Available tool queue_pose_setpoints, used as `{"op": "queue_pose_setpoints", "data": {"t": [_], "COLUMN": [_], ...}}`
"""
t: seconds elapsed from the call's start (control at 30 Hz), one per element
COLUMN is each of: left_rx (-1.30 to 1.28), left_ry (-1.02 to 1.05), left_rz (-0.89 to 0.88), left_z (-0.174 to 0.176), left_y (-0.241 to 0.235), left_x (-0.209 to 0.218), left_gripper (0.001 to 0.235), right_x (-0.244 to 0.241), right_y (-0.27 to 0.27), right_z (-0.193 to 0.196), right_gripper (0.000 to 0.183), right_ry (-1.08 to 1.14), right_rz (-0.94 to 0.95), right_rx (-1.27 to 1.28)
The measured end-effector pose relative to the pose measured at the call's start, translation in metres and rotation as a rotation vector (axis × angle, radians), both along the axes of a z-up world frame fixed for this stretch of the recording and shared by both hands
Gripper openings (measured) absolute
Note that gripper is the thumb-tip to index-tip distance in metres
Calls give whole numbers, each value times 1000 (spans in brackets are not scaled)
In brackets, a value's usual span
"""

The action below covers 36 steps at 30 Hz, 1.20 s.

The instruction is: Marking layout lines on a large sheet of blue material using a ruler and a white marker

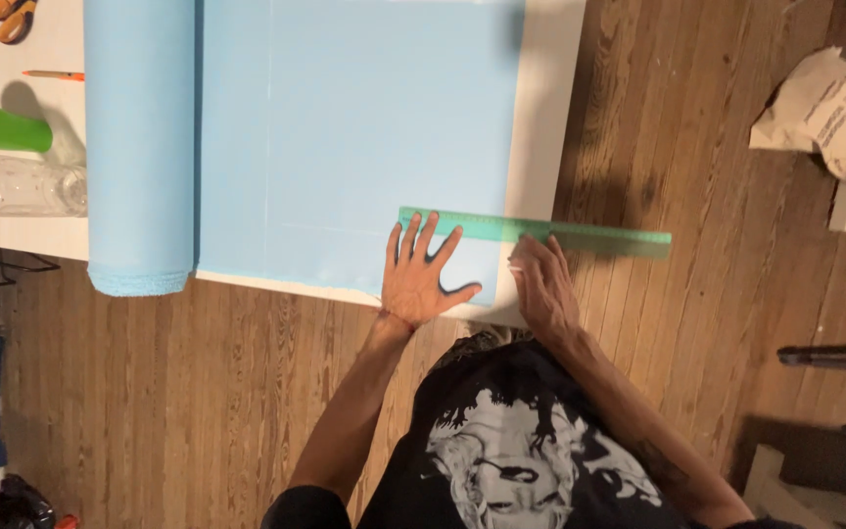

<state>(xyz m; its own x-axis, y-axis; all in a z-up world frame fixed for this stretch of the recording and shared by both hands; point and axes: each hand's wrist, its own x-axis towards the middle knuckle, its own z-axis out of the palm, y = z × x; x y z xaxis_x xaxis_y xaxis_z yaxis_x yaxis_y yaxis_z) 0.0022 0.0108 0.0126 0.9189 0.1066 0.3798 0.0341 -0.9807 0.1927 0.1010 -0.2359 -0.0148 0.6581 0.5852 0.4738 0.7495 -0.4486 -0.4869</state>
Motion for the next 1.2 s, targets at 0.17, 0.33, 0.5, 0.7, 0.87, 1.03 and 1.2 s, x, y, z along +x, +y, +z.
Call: {"op": "queue_pose_setpoints", "data": {"t": [0.17, 0.33, 0.5, 0.7, 0.87, 1.03, 1.2], "left_rx": [-10, -59, -69, -125, -98, -91, -69], "left_ry": [16, 4, 109, 32, 157, 199, 160], "left_rz": [19, -5, -66, -149, -160, -153, -146], "left_z": [-3, 0, -3, -18, -29, -30, -27], "left_y": [2, 6, 23, 37, 36, 35, 36], "left_x": [2, -2, -4, -8, -16, -17, -17], "left_gripper": [106, 103, 101, 96, 99, 96, 93], "right_x": [28, 68, 97, 76, 58, 55, 58], "right_y": [-14, 12, 21, 64, 71, 75, 65], "right_z": [-6, 67, 28, 32, 7, 12, -3], "right_gripper": [12, 27, 9, 21, 11, 15, 15], "right_ry": [541, 807, 1106, 901, 569, 372, 247], "right_rz": [-83, -281, -418, -443, -340, -361, -376], "right_rx": [209, 322, 822, 849, 598, 454, 344]}}
